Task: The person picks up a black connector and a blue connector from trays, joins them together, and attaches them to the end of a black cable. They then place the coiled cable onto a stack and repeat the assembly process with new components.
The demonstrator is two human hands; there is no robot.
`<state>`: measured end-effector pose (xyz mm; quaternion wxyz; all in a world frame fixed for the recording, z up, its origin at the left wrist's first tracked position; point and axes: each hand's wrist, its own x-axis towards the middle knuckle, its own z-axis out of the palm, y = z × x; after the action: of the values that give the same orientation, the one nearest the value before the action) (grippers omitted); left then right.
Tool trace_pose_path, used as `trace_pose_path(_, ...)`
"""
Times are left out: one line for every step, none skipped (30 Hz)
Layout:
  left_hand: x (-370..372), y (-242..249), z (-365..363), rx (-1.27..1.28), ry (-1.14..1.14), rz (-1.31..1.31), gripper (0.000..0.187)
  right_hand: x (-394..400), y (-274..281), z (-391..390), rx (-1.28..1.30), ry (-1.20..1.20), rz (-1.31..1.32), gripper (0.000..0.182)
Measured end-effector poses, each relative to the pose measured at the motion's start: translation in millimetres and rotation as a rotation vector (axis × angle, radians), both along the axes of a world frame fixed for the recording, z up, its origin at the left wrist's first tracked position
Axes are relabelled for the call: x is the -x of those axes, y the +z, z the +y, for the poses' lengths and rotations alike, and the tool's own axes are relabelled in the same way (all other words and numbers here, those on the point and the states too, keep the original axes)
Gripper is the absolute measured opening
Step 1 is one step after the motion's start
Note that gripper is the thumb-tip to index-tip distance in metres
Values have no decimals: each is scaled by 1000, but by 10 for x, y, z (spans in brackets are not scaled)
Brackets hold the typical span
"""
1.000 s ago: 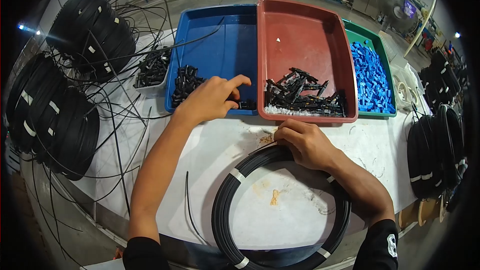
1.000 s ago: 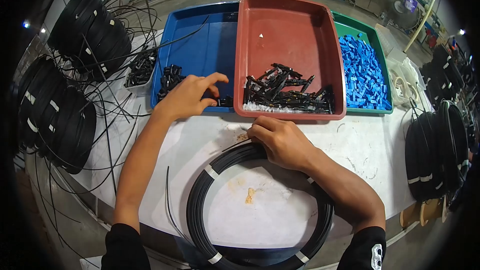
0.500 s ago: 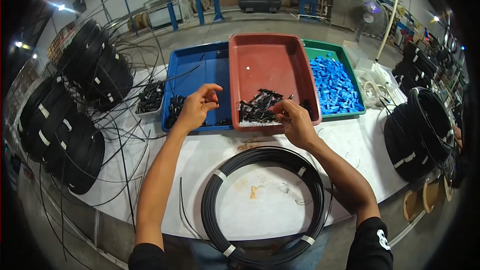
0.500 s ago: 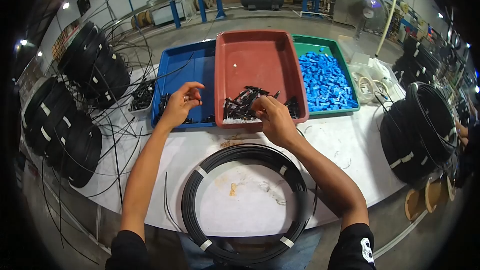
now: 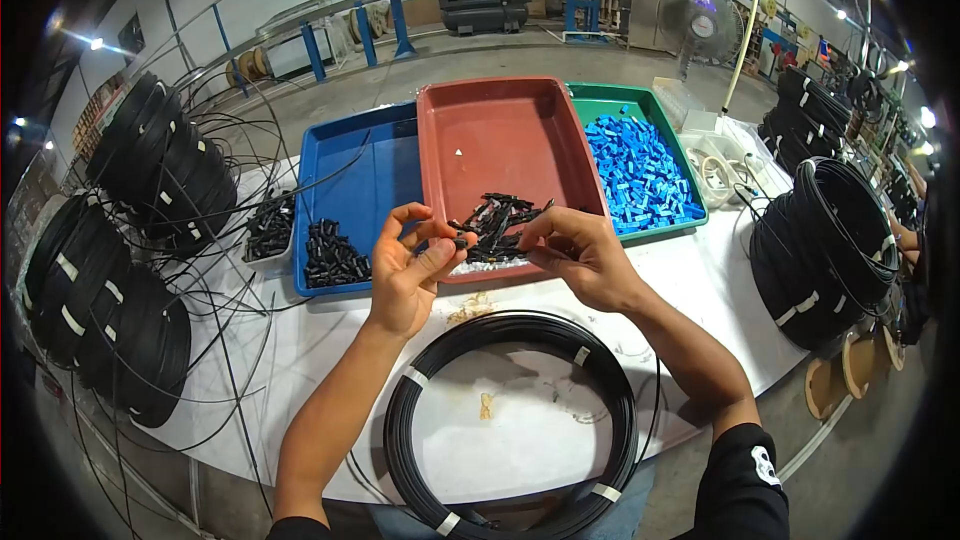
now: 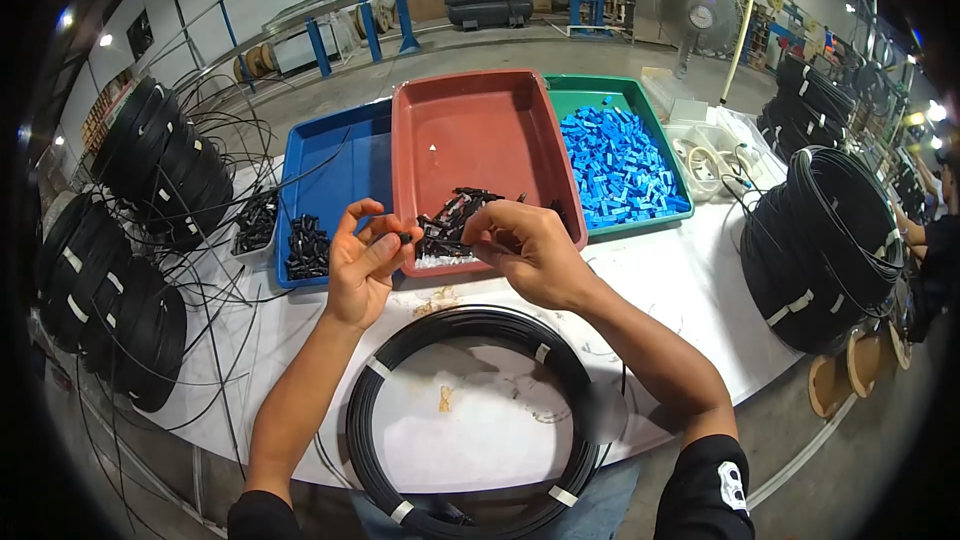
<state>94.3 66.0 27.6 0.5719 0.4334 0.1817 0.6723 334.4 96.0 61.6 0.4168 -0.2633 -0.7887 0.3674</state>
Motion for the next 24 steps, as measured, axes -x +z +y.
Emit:
trace_pose_path(-19, 22, -32, -44, 13, 29, 44, 5, 6, -5, -7, 23, 37, 13)
trace_pose_path(-32, 47, -60, -88, 29, 58, 44, 11, 17, -12, -15, 48, 74, 12)
trace_pose_path(-47, 63, -84, -93, 51, 80, 46, 13, 40, -35, -11, 52, 71, 12)
trace_pose_path(-61, 71, -101, -89, 55, 78, 46, 15, 67, -68, -1, 49, 77, 12)
trace_pose_path(-76, 79, -112, -130, 70, 130, 46, 15, 90, -97, 9, 45, 86, 12)
trace_pose_path(-92, 88, -130, -171, 83, 182, 46, 13, 110, -122, 14, 47, 86, 12)
trace_pose_path(-111, 104, -160, -166, 86, 199, 46, 8, 132, -141, 31, 52, 79, 13)
trace_pose_path(-125, 97, -167, -164, 86, 201, 46, 5, 142, -152, 46, 57, 72, 14)
trace_pose_path(-137, 94, -173, -183, 94, 209, 46, 6, 142, -156, 47, 57, 73, 14)
trace_pose_path(-147, 93, -181, -202, 101, 217, 46, 9, 140, -163, 61, 68, 76, 14)
trace_pose_path(-154, 98, -192, -202, 102, 219, 46, 13, 141, -168, 74, 80, 79, 14)
trace_pose_path(-159, 108, -203, -218, 111, 236, 45, 15, 141, -172, 73, 82, 80, 14)
trace_pose_path(-161, 117, -215, -233, 120, 253, 45, 15, 140, -178, 78, 82, 83, 15)
trace_pose_path(-159, 126, -222, -234, 121, 255, 45, 16, 143, -182, 84, 82, 87, 16)
trace_pose_path(-159, 133, -229, -240, 129, 267, 45, 16, 153, -185, 83, 83, 88, 16)
trace_pose_path(-160, 134, -235, -245, 136, 279, 45, 14, 167, -189, 98, 80, 78, 19)
trace_pose_path(-161, 129, -239, -245, 136, 280, 45, 12, 177, -196, 113, 78, 67, 22)
trace_pose_path(-163, 120, -238, -261, 150, 297, 44, 11, 184, -204, 113, 79, 68, 22)
trace_pose_path(-166, 116, -236, -277, 165, 314, 43, 11, 189, -209, 86, 79, 54, 23)
trace_pose_path(-173, 114, -235, -277, 166, 315, 43, 12, 191, -211, 59, 78, 40, 24)
trace_pose_path(-181, 111, -237, -307, 174, 340, 43, 12, 186, -207, 60, 79, 40, 24)
trace_pose_path(-184, 108, -240, -337, 180, 365, 43, 11, 179, -201, 69, 71, 42, 24)
trace_pose_path(-180, 108, -240, -335, 179, 367, 43, 8, 171, -198, 79, 63, 44, 24)
trace_pose_path(-174, 113, -236, -330, 179, 346, 42, 4, 169, -196, 79, 64, 44, 24)
